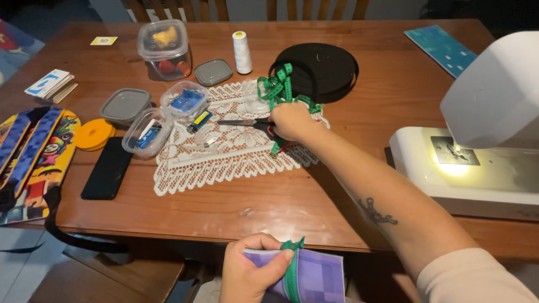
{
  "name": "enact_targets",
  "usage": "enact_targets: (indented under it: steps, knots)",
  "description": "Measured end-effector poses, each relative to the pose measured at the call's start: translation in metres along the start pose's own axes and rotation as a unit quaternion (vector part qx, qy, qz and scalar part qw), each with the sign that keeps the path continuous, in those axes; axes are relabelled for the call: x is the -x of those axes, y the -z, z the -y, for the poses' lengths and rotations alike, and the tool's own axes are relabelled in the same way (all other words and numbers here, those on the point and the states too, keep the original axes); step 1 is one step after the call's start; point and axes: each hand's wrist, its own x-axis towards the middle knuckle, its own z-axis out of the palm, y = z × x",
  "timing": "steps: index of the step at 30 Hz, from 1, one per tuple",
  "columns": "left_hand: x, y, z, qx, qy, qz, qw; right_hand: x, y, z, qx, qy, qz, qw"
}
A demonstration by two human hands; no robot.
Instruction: Sewing a zipper onto a fabric pouch, trimming excess material with scissors, and sealing a strap end with a lighter.
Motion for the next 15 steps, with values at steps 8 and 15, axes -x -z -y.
enact_targets:
  steps: [8,15]
  knots:
    - [-0.002,0.011,0.002,0.011,-0.021,0.02,1.0,0.096,0.063,0.016,-0.279,0.05,-0.019,0.959]
    - [-0.002,0.008,-0.003,0.008,-0.024,0.059,0.998,0.249,0.092,0.019,-0.57,0.209,0.234,0.759]
